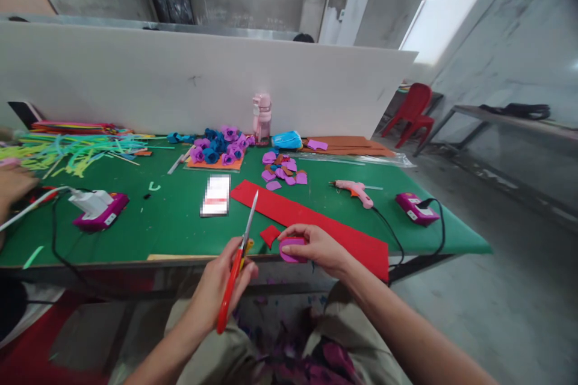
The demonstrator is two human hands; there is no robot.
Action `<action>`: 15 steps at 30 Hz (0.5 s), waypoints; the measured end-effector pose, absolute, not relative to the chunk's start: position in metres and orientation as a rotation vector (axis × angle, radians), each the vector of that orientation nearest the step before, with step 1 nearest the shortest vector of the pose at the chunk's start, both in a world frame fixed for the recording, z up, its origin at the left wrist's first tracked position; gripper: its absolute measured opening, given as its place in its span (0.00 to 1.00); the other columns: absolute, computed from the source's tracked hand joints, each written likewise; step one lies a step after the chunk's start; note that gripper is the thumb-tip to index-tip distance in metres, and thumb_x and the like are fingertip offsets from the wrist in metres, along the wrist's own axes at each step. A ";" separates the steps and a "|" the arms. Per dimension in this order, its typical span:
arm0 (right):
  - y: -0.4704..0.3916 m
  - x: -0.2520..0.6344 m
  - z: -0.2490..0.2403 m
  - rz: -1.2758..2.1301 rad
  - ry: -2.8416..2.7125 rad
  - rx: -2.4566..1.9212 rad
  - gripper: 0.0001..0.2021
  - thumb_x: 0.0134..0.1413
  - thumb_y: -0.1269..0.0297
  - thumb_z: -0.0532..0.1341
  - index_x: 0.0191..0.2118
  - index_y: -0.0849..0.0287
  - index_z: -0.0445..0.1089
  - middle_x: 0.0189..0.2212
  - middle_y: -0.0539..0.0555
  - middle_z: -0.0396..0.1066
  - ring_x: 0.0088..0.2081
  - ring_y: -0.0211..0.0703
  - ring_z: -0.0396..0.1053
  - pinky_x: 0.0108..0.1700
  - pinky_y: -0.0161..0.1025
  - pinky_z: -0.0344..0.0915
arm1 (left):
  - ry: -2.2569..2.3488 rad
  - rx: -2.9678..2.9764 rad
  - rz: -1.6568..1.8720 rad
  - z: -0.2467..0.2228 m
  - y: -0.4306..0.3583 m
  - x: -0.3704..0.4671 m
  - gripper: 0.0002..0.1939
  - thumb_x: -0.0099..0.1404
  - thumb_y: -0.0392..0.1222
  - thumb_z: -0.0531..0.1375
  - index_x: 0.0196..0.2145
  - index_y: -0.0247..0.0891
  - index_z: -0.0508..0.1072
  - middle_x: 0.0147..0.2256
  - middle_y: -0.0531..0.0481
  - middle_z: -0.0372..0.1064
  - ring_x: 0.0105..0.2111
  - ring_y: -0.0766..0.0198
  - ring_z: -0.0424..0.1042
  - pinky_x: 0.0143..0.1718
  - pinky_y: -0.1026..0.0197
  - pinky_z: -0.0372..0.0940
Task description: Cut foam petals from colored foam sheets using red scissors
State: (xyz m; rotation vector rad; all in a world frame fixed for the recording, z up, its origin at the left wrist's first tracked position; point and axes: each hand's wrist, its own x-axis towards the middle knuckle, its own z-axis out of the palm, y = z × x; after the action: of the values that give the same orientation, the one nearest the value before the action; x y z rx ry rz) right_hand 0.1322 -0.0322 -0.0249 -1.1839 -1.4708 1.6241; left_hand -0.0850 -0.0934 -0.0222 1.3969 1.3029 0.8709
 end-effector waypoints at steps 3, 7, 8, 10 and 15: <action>-0.054 0.130 -0.023 1.702 -1.526 -1.104 0.21 0.39 0.63 0.69 0.43 0.57 0.68 0.21 0.43 0.63 0.22 0.32 0.59 0.25 0.30 0.54 | 1.295 1.485 0.889 -0.012 -0.093 -0.073 0.22 0.58 0.44 0.59 0.48 0.38 0.58 0.35 0.49 0.71 0.38 0.62 0.73 0.43 0.60 0.66; -0.073 0.129 -0.015 1.711 -1.680 -1.101 0.25 0.41 0.63 0.68 0.48 0.55 0.63 0.20 0.42 0.64 0.22 0.34 0.61 0.24 0.31 0.55 | 1.157 1.507 0.816 -0.009 -0.098 -0.059 0.21 0.56 0.41 0.59 0.47 0.37 0.60 0.32 0.51 0.69 0.33 0.64 0.71 0.35 0.64 0.65; -0.075 0.129 -0.012 1.681 -1.731 -1.108 0.25 0.41 0.64 0.68 0.48 0.56 0.62 0.21 0.43 0.65 0.23 0.35 0.62 0.25 0.31 0.56 | 1.137 1.529 0.812 -0.010 -0.099 -0.056 0.21 0.55 0.40 0.60 0.46 0.36 0.61 0.31 0.52 0.68 0.31 0.65 0.70 0.33 0.64 0.65; -0.079 0.130 -0.008 1.585 -1.827 -1.130 0.26 0.40 0.66 0.68 0.49 0.55 0.63 0.22 0.44 0.66 0.24 0.37 0.63 0.27 0.32 0.58 | 1.117 1.580 0.816 -0.014 -0.103 -0.052 0.20 0.54 0.38 0.60 0.45 0.36 0.62 0.30 0.54 0.67 0.29 0.66 0.68 0.32 0.65 0.64; -0.083 0.132 -0.012 1.624 -1.680 -1.128 0.25 0.37 0.65 0.69 0.46 0.55 0.66 0.22 0.44 0.66 0.24 0.37 0.63 0.28 0.33 0.59 | 1.142 1.513 0.921 -0.024 -0.108 -0.043 0.19 0.52 0.35 0.59 0.43 0.37 0.63 0.26 0.57 0.65 0.28 0.67 0.68 0.33 0.66 0.64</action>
State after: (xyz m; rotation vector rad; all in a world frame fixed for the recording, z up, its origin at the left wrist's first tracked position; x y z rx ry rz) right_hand 0.1323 -0.0832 -0.0125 -1.1277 -1.6804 1.6239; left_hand -0.0427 -0.1083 -0.0244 1.5133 1.1416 0.9215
